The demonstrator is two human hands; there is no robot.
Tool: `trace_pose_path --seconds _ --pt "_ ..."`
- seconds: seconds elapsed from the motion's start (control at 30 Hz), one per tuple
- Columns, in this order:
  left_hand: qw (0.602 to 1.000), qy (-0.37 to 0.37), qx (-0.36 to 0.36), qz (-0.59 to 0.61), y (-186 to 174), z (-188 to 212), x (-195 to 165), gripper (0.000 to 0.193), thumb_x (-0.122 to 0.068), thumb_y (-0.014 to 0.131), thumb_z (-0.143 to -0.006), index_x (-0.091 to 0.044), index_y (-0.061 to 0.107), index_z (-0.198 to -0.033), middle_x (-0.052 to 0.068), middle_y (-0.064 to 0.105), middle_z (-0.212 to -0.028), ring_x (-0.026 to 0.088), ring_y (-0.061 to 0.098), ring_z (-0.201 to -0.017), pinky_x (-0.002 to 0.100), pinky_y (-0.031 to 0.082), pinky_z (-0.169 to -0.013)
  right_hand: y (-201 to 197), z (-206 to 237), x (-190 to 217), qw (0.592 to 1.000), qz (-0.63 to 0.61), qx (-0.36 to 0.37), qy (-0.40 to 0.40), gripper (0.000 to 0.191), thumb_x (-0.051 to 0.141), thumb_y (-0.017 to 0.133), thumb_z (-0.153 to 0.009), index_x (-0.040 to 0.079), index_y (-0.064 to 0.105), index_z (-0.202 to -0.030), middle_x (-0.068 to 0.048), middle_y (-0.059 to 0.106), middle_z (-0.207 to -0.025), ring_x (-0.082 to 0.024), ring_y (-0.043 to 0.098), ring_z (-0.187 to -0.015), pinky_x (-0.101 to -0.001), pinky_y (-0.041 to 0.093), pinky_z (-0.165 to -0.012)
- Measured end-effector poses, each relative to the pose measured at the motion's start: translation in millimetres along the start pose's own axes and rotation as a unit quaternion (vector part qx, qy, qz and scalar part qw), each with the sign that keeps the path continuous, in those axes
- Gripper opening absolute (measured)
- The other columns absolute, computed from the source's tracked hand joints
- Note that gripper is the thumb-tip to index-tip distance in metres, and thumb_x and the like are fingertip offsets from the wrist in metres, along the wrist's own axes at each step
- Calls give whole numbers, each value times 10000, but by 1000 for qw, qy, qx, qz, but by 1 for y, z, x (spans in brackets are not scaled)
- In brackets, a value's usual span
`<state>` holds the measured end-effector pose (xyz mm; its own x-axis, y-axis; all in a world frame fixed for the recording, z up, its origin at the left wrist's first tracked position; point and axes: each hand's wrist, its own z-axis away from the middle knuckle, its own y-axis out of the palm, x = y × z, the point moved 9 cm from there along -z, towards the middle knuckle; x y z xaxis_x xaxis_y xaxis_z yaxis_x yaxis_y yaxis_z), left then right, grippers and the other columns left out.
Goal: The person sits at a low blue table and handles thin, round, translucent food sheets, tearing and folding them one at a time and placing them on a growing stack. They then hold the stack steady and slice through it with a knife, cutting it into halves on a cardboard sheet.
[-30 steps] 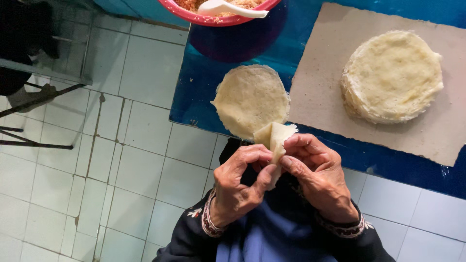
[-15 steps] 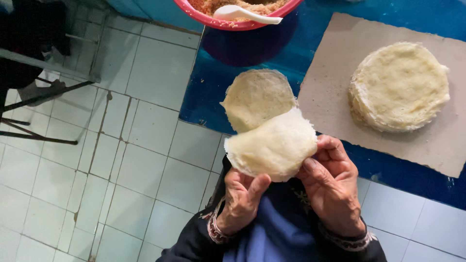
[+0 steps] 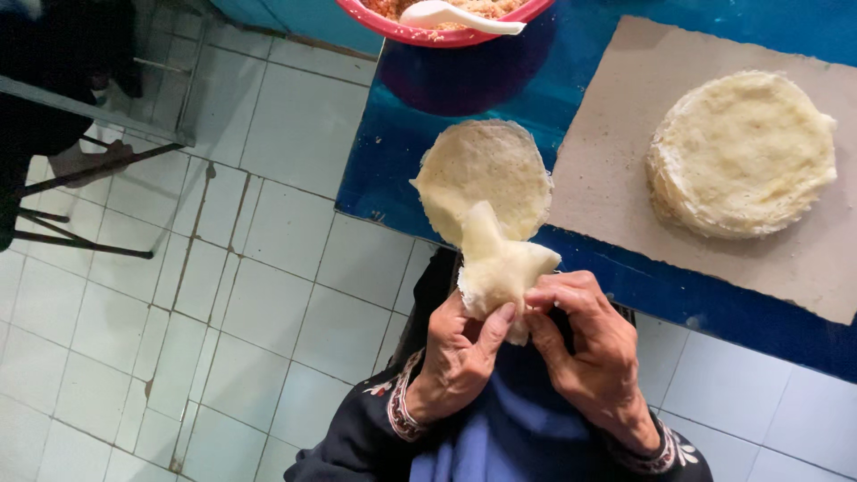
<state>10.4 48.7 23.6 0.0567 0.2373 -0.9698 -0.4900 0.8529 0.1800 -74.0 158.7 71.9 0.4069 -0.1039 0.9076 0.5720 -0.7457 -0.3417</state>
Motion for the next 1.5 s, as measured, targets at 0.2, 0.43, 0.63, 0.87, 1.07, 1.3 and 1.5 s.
trace_pose_path --seconds 0.2,0.43,0.63,0.87,1.07,1.3,1.5 --pt "913 275 10 -300 12 14 -43 326 7 611 -993 24 553 -1314 216 615 -1210 395 658 -1071 418 563 -913 1 -6 12 999 32 4 -37 374 60 821 -815 39 633 -1138 -119 673 -1078 -209 665 -897 -286 558 -776" --pt "906 270 43 -323 25 9 -36 590 31 661 -970 95 387 -1488 220 603 -1163 388 624 -1024 439 549 -897 1 -3 4 998 35 -27 -36 247 24 776 -880 38 650 -1093 -94 690 -1053 -200 691 -931 -284 571 -805" --pt "941 236 51 -236 14 7 -49 737 -41 767 -796 30 416 -1441 300 513 -1295 362 606 -1105 379 551 -886 6 18 -51 980 -135 43 141 107 66 625 -990 4 662 -1069 -63 688 -1020 -107 630 -883 -247 532 -789" --pt "968 171 -12 -184 -1 0 -31 424 -63 784 -960 23 594 -1329 114 683 -1132 141 681 -799 264 584 -752 22 34 -80 908 -319 55 268 177 82 626 -998 -39 704 -1099 -51 685 -1001 -111 616 -899 -261 518 -814" --pt "982 125 -7 -143 -6 2 -16 347 -44 733 -995 22 590 -1304 84 693 -1066 98 682 -824 245 586 -756 24 34 -82 903 -321 52 281 173 90 621 -1016 -45 714 -1071 -55 706 -939 -109 638 -848 -264 528 -775" --pt "997 75 0 -18 -11 2 9 349 -19 709 -1011 22 551 -1320 77 650 -1134 111 672 -989 267 585 -891 25 32 -87 905 -284 37 315 207 99 641 -1002 -35 735 -1128 -51 737 -932 -88 637 -841 -242 515 -763" --pt "996 32 -21 82 -17 1 26 344 -20 669 -1027 8 496 -1322 108 670 -1133 126 684 -933 238 552 -684 28 38 -82 889 -297 76 340 256 86 672 -910 12 690 -1154 -49 735 -1039 -86 671 -952 -249 544 -866"
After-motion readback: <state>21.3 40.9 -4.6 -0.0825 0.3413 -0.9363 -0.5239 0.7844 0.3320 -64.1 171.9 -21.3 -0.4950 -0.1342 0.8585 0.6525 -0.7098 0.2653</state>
